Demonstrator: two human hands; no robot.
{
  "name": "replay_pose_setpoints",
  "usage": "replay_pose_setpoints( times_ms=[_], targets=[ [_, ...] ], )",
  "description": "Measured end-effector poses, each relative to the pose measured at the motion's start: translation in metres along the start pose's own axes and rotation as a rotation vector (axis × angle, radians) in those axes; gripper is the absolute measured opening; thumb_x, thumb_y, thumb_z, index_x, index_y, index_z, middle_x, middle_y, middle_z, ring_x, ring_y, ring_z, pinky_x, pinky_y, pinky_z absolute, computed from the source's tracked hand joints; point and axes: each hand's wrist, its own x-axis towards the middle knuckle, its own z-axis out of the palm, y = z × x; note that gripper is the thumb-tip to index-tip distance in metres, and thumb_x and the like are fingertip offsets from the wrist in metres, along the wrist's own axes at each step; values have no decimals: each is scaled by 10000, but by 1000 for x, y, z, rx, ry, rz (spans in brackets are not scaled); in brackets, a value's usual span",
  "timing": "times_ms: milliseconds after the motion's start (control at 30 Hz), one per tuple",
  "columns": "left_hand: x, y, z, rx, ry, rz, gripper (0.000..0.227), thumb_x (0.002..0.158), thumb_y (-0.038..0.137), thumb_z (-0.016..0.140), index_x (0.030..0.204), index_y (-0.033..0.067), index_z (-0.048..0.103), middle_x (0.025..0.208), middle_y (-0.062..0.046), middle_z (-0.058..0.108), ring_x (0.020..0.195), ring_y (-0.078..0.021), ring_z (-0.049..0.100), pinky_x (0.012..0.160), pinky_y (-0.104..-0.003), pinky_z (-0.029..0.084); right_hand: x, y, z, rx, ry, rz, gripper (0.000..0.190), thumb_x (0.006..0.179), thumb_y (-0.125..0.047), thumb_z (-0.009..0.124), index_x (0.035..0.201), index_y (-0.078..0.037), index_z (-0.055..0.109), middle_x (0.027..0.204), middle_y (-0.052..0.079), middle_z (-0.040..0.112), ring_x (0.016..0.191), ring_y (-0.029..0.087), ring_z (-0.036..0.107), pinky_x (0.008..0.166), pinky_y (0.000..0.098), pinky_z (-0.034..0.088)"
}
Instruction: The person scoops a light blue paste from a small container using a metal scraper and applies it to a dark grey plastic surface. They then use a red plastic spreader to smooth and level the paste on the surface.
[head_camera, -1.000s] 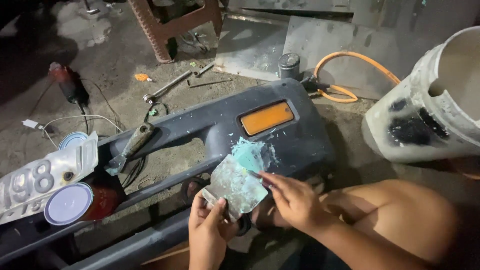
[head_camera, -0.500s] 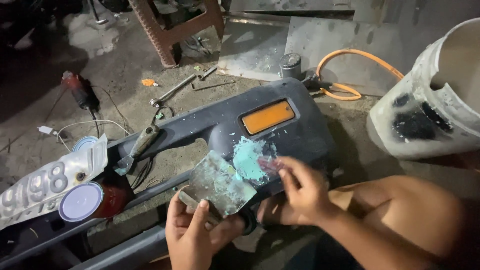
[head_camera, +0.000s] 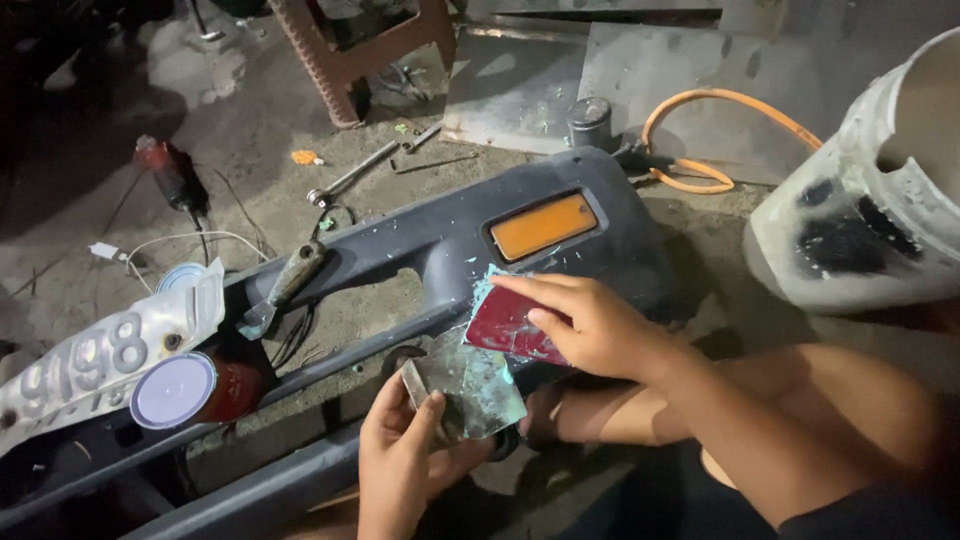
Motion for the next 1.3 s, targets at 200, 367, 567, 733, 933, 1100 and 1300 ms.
replay_pose_setpoints(
  times_ms=[200,367,567,733,933,1100,1300],
  targets=[
    [21,-12,-19,362,-151,357,351,709,-28,893,1001,1,700,942,-49,724,848,-104,602,768,-262,505,-15,16,18,-70,-98,-48,517,1009,-71,507,1507,-203,550,798,20,566,584,163,467,557,323,376],
    [35,-17,-19,205,-58,377,230,914,75,657,1113,-25,713,1024,-115,770,928,-167,685,869,-313,539,-26,8,11,11,-138,120,467,944,-109,549,1384,-224,652,1215,40,756,993,194,714,828,316,518],
    [32,-7,-24,210,142,162,315,927,64,634,1229,3,701,1164,-133,773,1050,-220,710,935,-349,529,-28,40,21,-299,301,-157,324,899,-53,652,1217,-116,650,1129,49,770,944,248,753,803,366,605],
    [36,-23,-38,148,134,94,263,936,17,624,1181,-32,706,1086,-174,779,973,-259,707,891,-376,523,-25,51,54,-811,414,-597,243,906,-6,766,1145,-43,745,1162,117,777,1046,290,758,803,386,637],
    [31,-14,-38,142,130,97,354,907,33,645,1252,-16,706,1127,-161,787,995,-241,718,881,-364,545,-53,42,66,-757,260,-588,274,902,73,524,1036,-1,751,1162,155,754,1048,316,716,804,400,583],
    [38,-19,-37,89,38,167,358,894,43,631,1234,-40,707,1127,-169,794,992,-232,711,919,-357,532,-30,41,45,-705,359,-467,345,846,131,641,1131,-36,737,1206,116,754,1094,290,719,897,434,598],
    [37,-19,-38,93,82,156,364,890,34,650,1244,-29,710,1120,-162,789,988,-232,708,898,-361,538,10,44,32,-832,296,-676,181,991,-14,608,1101,-46,748,1125,120,758,1018,291,713,883,431,565]
  ],
)
